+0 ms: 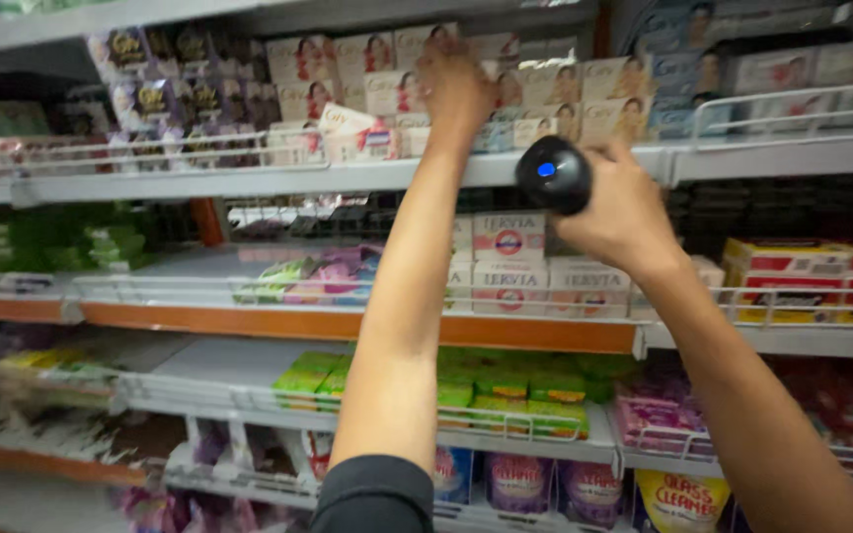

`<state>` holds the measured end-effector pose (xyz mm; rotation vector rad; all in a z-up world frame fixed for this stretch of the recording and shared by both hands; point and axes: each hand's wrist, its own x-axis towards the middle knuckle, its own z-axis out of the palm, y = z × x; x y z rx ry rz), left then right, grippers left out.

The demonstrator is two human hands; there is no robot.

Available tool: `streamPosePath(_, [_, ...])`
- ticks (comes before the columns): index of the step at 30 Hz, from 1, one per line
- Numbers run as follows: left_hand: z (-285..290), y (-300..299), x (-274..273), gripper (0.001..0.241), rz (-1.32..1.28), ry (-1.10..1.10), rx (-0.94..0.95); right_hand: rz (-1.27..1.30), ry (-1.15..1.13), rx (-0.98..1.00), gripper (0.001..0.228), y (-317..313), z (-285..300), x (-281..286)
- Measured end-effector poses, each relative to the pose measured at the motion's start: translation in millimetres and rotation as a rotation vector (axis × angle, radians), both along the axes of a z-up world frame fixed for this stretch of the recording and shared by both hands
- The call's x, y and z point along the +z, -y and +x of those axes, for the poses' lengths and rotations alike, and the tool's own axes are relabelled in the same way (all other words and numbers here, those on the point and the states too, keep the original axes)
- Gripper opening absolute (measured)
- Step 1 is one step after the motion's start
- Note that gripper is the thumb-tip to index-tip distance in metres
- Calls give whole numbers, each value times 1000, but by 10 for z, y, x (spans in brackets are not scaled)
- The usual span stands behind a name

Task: The person scans barcodes on soap boxes using a handheld scanner and places them onto store shelves, handling items from both the shelves and cardboard boxes on the floor.

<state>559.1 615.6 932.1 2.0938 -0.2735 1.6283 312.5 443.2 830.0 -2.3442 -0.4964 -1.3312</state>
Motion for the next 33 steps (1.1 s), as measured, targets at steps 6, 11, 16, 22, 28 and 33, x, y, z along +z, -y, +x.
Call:
streamPosePath(6, [815,-32,-29,91,135,212,91,-81,-147,-123,40,-31,-93,517])
streamPosePath(11, [1018,-85,-51,96,-223,85,-321,-158,269,-261,44,-243,200,715])
streamPosePath(16, [1168,-295,-35,74,-8,33,133,-181,327,-210,45,-182,684,733])
streamPosePath(22, [1241,-316,-62,41,-128,-137,125,-150,237,-127,54,-145,780,758])
streamPosePath(28, [996,-205,-46,91,-36,-344,383,-133,-23,-181,41,-120,742,793])
streamPosePath(33, [1148,-229,23,39,-213,-132,311,-140,1,-168,37,-69,737,795])
